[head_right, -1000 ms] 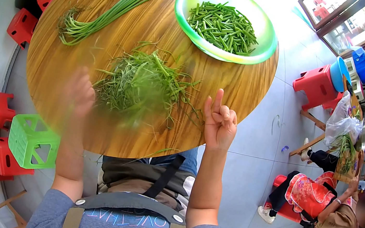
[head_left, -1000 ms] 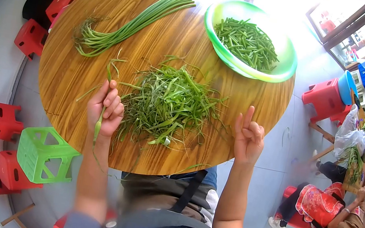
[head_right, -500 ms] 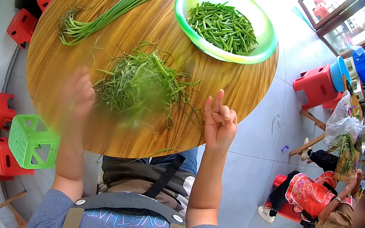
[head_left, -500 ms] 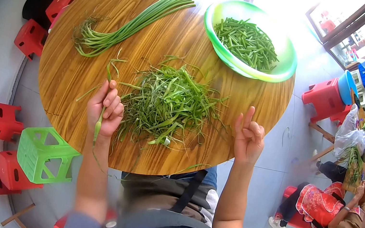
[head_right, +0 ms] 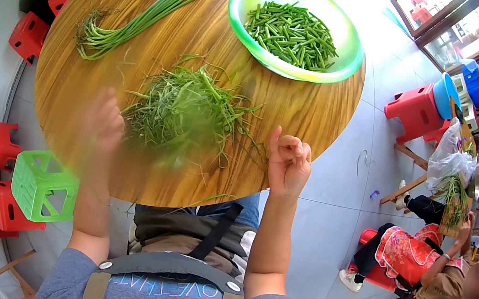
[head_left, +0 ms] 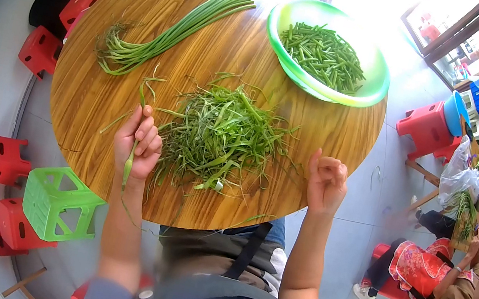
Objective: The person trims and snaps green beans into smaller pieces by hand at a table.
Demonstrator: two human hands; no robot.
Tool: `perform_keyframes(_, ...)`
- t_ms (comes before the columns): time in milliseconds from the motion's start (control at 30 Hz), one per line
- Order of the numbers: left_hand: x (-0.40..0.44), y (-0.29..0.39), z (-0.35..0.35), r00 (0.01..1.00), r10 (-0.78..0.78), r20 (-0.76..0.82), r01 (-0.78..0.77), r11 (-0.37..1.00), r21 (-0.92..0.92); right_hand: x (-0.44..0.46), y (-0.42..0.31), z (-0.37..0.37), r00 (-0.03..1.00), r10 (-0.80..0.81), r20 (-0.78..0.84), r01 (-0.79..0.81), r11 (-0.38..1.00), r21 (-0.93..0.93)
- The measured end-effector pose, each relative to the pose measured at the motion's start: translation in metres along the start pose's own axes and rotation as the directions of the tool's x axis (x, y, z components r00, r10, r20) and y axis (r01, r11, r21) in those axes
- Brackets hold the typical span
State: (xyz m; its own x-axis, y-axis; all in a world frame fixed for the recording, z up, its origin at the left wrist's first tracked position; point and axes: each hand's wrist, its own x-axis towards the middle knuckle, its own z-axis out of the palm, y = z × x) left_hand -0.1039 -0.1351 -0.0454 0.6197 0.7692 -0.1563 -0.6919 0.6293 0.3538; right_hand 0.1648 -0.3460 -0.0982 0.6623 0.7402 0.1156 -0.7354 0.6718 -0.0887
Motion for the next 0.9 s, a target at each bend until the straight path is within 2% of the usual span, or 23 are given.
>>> perform_keyframes(33,0.0,0.0,-0.001,1.0,-0.002,0.002,0.002,1.0,-0.004,0.001,0.002,0.001,0.999,-0.004,0.032,0.004,1.0,-0.008)
perform_keyframes(133,0.0,0.0,0.0,1.0,0.001,0.006,-0.001,1.0,0.003,-0.001,0.005,0.024,0.976,-0.077,-0.204,0.027,0.971,-0.236)
perform_keyframes(233,0.0,0.0,0.001,1.0,0.005,-0.004,-0.005,1.0,0.012,0.002,0.003,0.02,0.997,0.016,-0.081,-0.03,0.983,-0.179)
perform_keyframes(433,0.0,0.0,0.001,1.0,0.004,-0.005,-0.004,1.0,0.012,0.002,0.003,0.017,0.99,0.006,-0.141,-0.025,0.991,-0.132)
perform_keyframes(733,-0.001,-0.001,0.003,1.0,0.013,-0.023,-0.013,1.0,0.017,0.002,0.002,0.016,0.986,-0.014,-0.164,-0.013,0.987,-0.16)
perform_keyframes(833,-0.001,-0.001,0.005,0.999,0.018,-0.038,-0.017,1.0,0.013,0.002,0.0,0.014,0.995,0.025,-0.097,-0.036,0.994,-0.106)
perform_keyframes(900,-0.001,-0.001,0.005,0.999,0.017,-0.039,-0.016,1.0,0.011,0.002,0.003,0.017,0.993,-0.039,-0.107,0.016,0.979,-0.203)
